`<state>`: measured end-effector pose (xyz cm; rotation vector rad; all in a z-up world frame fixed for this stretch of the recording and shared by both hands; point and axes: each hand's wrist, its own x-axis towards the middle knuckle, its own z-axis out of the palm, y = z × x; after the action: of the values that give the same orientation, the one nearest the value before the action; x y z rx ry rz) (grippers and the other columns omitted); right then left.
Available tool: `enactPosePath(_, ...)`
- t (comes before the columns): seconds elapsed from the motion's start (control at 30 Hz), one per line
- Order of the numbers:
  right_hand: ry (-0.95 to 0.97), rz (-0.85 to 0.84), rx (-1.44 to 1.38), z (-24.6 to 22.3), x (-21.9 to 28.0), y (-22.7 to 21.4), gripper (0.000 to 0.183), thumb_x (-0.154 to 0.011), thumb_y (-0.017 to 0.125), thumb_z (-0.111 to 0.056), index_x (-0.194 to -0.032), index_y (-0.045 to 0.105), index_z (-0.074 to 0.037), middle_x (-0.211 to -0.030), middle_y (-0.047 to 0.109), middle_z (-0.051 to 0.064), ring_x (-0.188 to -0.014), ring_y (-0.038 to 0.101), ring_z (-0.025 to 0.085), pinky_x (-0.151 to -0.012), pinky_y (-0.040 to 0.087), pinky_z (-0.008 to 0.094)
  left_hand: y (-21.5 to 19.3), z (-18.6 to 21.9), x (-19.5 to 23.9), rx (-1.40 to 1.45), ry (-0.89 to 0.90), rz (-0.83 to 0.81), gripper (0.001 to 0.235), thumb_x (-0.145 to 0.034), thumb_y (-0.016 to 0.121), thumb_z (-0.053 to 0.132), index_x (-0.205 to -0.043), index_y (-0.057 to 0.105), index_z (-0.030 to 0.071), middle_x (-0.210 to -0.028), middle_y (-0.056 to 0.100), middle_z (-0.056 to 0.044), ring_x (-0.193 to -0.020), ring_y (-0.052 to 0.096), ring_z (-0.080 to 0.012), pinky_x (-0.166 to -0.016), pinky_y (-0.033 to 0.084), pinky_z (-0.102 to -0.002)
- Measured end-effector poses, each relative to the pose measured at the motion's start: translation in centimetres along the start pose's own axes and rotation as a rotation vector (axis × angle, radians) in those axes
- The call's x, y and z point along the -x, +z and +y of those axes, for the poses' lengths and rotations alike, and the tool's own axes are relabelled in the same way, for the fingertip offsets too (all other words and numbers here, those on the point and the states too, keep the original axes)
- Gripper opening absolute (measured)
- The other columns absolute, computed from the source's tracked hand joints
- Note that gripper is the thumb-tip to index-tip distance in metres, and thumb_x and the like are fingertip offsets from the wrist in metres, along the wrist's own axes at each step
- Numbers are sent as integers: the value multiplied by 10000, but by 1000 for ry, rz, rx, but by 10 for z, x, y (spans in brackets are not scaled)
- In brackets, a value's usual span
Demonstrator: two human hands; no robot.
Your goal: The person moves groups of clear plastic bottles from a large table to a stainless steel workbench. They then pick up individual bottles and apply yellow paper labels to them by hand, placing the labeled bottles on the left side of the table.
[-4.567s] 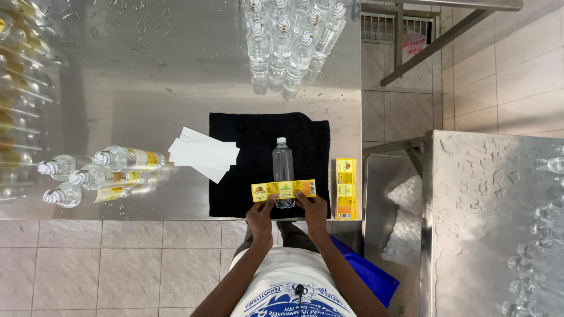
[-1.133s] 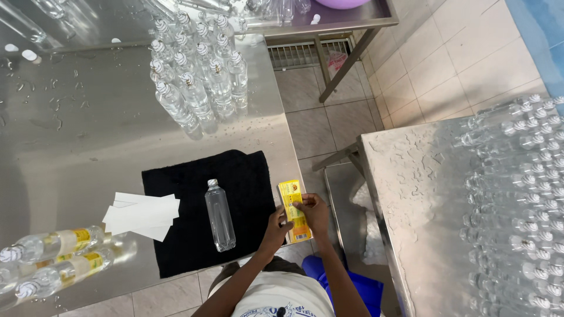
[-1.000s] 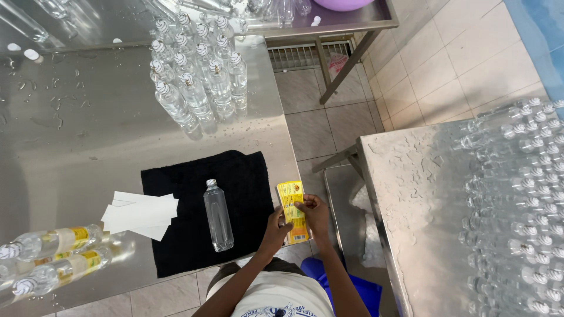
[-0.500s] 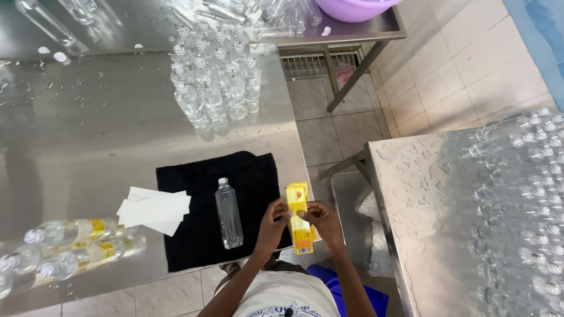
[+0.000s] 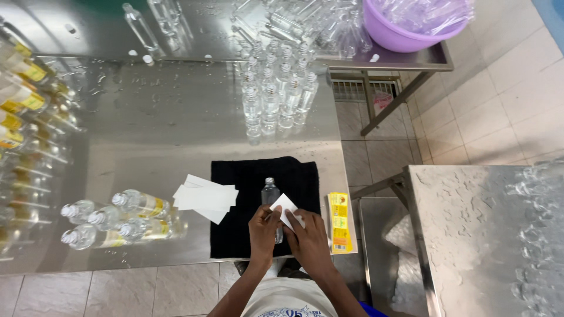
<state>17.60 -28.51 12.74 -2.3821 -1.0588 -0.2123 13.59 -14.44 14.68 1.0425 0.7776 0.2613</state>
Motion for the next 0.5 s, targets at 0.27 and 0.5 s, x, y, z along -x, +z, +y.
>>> enactPosePath(0.27, 108, 157, -217, -28, -17, 14, 483, -1021, 788, -242, -1458, 651, -89, -1472, 646, 144, -1353, 631, 328, -1092, 563, 447, -30, 12, 12, 80, 47, -84, 231, -1000, 778, 212, -1074, 814, -4, -795, 743, -74, -775, 746, -178, -789, 668, -343)
enactPosePath(0.5, 409, 52, -548, -56, -33, 7, 379, -994, 774, -269, -1337, 766, -109, -1253, 794, 59, -1161, 777, 186, -1004, 616, 315, -49, -1, -2, 59, 182, -115, 256, -1039, 719, 173, -1178, 818, -18, -959, 801, -93, -850, 728, -154, -769, 622, -285)
